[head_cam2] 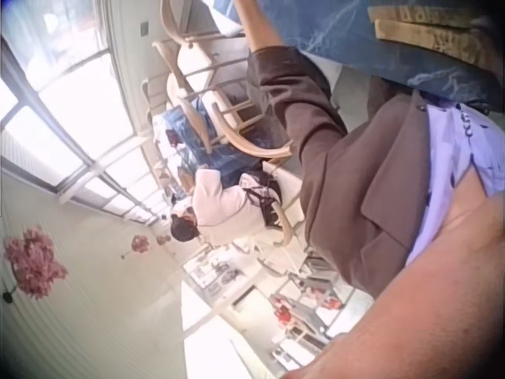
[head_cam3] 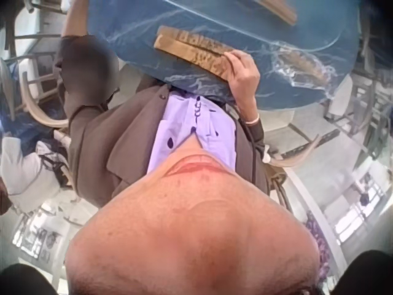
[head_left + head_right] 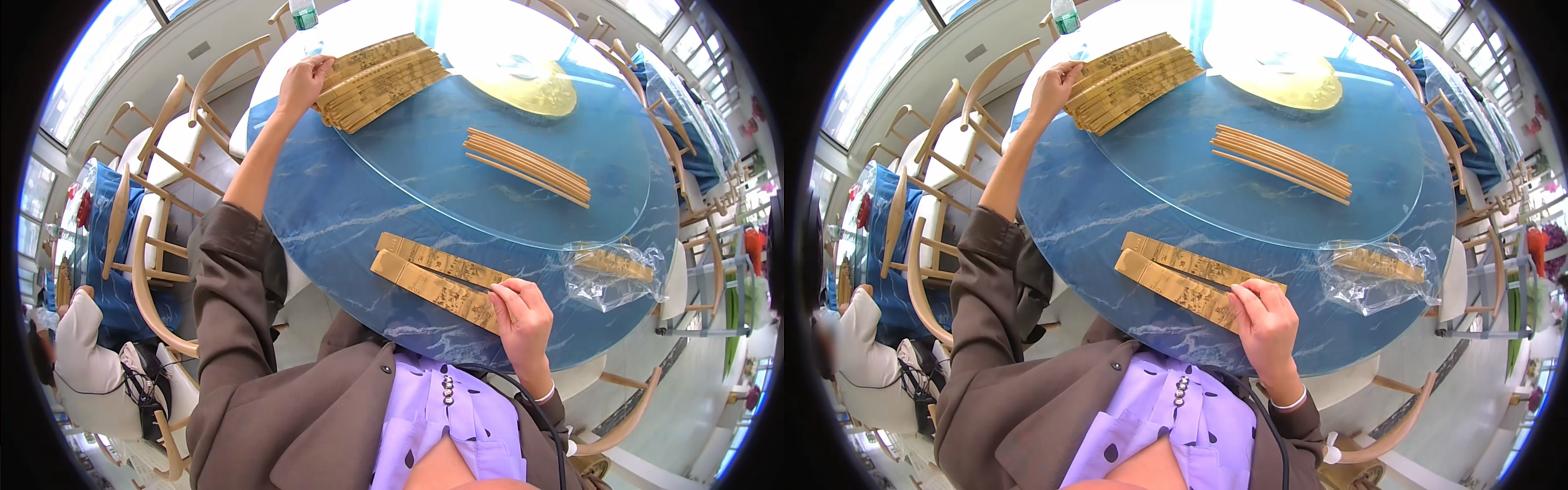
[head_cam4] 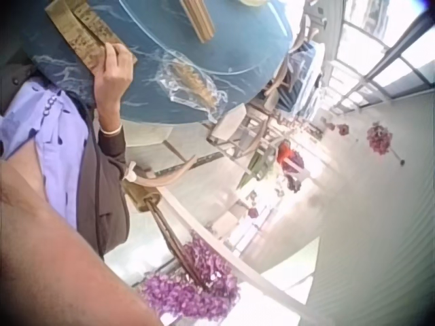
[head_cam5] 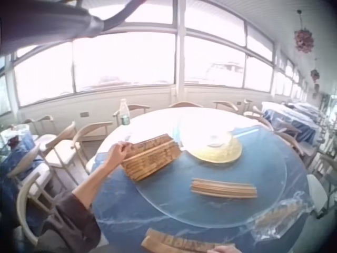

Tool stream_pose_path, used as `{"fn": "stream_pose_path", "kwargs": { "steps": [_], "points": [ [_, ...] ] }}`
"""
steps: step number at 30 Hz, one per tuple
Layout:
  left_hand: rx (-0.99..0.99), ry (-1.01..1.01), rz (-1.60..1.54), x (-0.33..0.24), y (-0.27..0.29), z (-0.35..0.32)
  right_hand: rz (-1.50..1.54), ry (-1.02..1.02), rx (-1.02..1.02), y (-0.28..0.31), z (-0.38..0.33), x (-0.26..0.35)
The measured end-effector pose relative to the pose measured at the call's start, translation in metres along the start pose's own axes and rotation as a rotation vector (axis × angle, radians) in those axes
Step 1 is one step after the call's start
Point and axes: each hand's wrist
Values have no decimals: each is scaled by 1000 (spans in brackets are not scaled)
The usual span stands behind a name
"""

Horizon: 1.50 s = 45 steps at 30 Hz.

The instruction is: The person repeatedly picks up thin bamboo strips and wider patterned bamboo pieces from a glass table, aligns them, and places them back down. The process is repeated multiple times without a visible final assembly or destination.

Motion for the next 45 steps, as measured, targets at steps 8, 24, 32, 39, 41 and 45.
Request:
{"fn": "stream_pose_path", "kwargs": {
  "steps": [8,24,32,39,41,45],
  "points": [
    [-12,-31,277,-12,-21,-13,-52,46,94,4,27,-15],
    [-185,-122,487,-47,-30,-30,-324,145,-106,-33,146,-103],
    [-111,-174,110,-175,23,-119,-355,152,-88,-45,152,-114],
    [-1,-34,-112,-246,35,-202,-378,160,-26,-44,153,-112],
    [60,-10,-164,-254,33,-219,-390,152,-40,-46,153,-111],
    [114,-46,-246,-264,26,-232,-420,117,-45,-53,156,-111]
  ]
}}
Point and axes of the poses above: each hand's wrist, its own z-axis towards the middle knuckle, its own y-axis out of the back of the hand, x = y × z, and after that the axes turned 9 degrees about -y, right-handed
